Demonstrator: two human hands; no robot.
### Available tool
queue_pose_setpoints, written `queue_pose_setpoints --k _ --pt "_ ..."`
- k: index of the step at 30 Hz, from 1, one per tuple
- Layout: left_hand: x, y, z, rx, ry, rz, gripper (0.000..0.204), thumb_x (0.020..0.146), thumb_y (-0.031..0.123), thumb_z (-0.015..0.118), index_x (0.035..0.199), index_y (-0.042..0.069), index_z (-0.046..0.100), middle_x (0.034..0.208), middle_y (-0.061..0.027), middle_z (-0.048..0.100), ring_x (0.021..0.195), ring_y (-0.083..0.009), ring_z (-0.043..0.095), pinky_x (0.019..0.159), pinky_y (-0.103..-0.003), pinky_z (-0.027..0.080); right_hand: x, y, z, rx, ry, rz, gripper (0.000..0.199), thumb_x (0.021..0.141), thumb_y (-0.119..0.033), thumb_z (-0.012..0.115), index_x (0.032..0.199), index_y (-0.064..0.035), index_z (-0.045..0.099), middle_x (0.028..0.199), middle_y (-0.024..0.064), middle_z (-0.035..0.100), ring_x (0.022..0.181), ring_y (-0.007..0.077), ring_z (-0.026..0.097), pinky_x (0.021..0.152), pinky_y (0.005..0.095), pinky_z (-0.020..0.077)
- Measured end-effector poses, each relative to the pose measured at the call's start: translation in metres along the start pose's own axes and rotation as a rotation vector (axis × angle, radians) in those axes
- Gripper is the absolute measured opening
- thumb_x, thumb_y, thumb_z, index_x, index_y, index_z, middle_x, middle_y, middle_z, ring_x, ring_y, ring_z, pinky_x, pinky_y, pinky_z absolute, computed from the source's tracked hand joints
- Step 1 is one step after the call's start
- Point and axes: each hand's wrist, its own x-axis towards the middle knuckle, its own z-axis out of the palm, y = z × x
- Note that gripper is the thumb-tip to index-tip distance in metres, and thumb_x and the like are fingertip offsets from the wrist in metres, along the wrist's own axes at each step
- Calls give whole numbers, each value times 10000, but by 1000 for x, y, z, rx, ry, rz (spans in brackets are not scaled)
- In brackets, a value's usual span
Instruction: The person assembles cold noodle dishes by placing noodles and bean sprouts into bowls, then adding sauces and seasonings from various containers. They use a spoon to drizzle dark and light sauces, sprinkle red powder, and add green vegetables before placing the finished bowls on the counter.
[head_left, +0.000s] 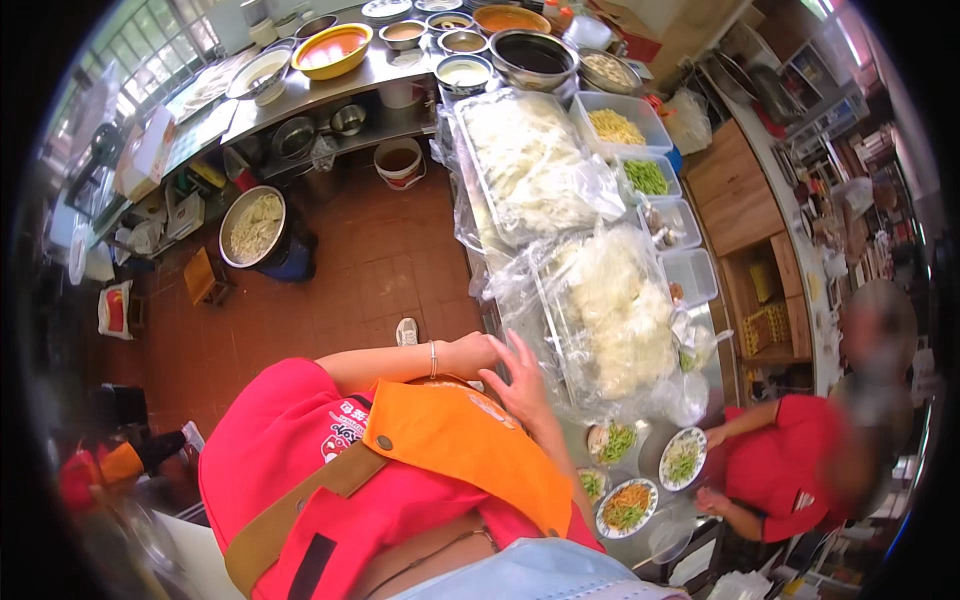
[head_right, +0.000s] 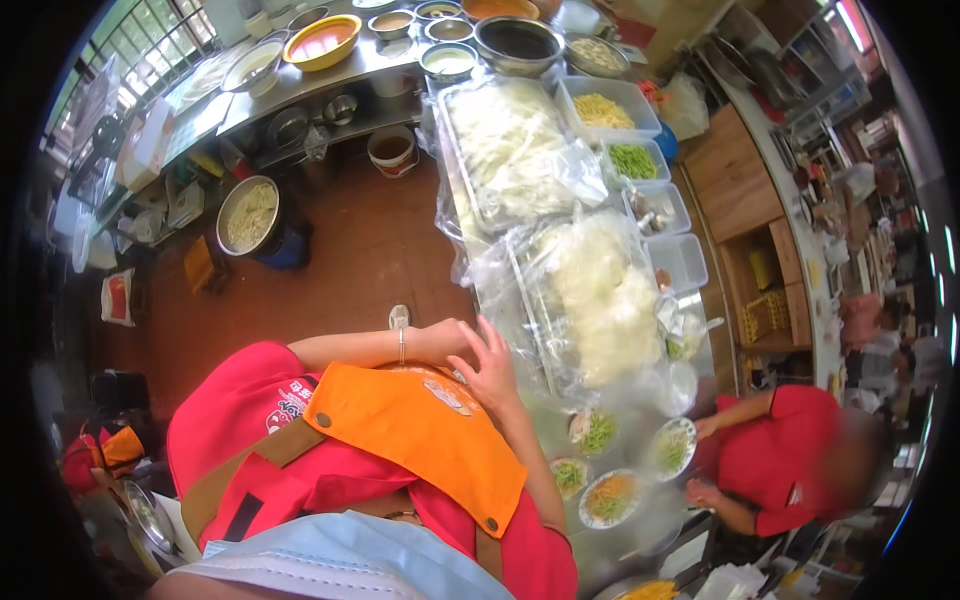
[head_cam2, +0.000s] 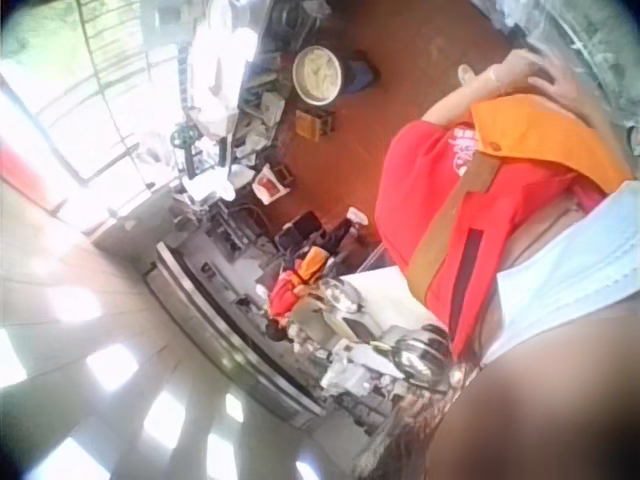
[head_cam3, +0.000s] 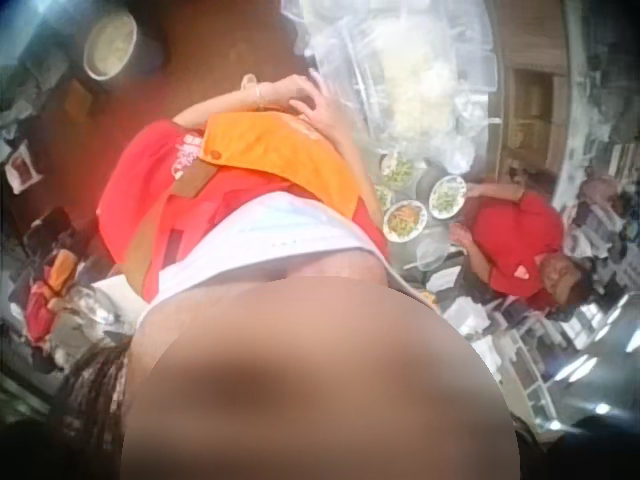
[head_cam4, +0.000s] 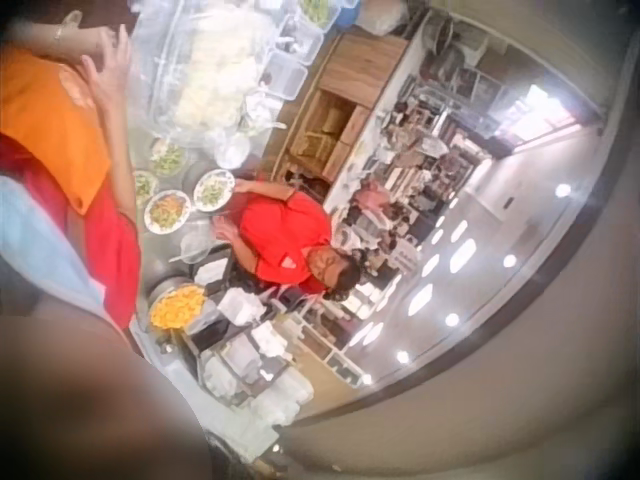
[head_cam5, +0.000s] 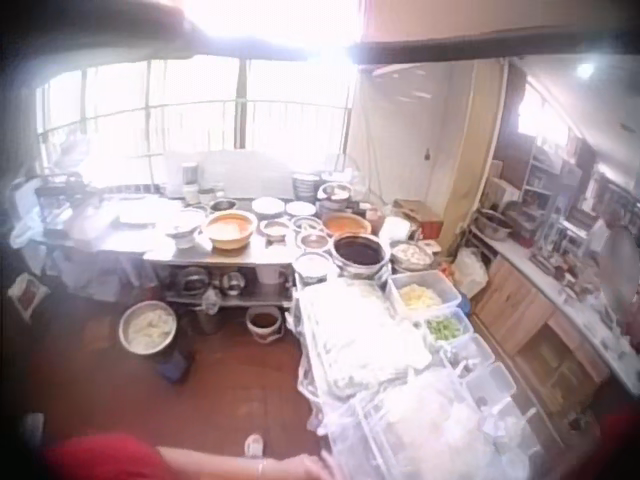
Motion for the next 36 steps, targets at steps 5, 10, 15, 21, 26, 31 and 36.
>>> queue_pose_setpoints --k 5,10,15,21,26,31,36 --pt "-42 -63 -13 -239 346 109 486 829 290 612 1295 162 559 1338 -122 521 1256 -325 468 980 -443 450 91 -40 28 -103 -126 -301 360 854 -319 687 1147 -110 662 1365 171 502 1298 374 417 1064 472 350" --pt "-86 -94 -111 -268 278 -131 423 841 234 645 1237 95 594 1195 -163 619 1108 -345 582 950 -428 470 160 -57 40 -159 2 -345 217 867 -248 673 996 -73 672 1294 160 557 1240 362 482 1039 449 383" --pt "-134 -148 -189 -322 409 -394 398 892 183 629 1248 12 575 1214 -186 618 1140 -329 583 965 -390 468 200 -29 33 -80 346 51 311 925 -213 616 1153 -4 585 1274 205 550 1136 347 563 964 407 460" --pt "-142 -198 -227 -233 347 -375 390 872 156 639 1233 20 576 1165 -174 629 1126 -331 573 962 -391 460 231 46 -33 147 833 440 276 952 -173 592 1200 -52 603 1124 136 668 1044 201 639 933 296 482" --pt "-105 -192 -252 -178 361 -155 264 848 123 647 1083 11 603 1071 -161 636 1057 -345 577 920 -406 469 221 63 -108 647 1315 272 227 977 -142 540 1145 10 563 1141 123 618 974 221 634 839 313 530" --pt "-75 -194 -269 -299 388 -191 80 835 16 635 912 7 615 974 -136 649 943 -319 627 823 -357 496 145 99 -140 283 1854 443 230 950 -188 574 1086 -4 545 1060 109 617 880 210 628 724 318 517" --pt "-10 -198 -290 -329 258 -121 96 853 17 619 948 7 626 946 -140 642 867 -321 633 749 -352 510 68 153 -85 659 1606 1117 349 891 -284 690 1007 13 549 949 117 610 791 181 595 665 302 510"
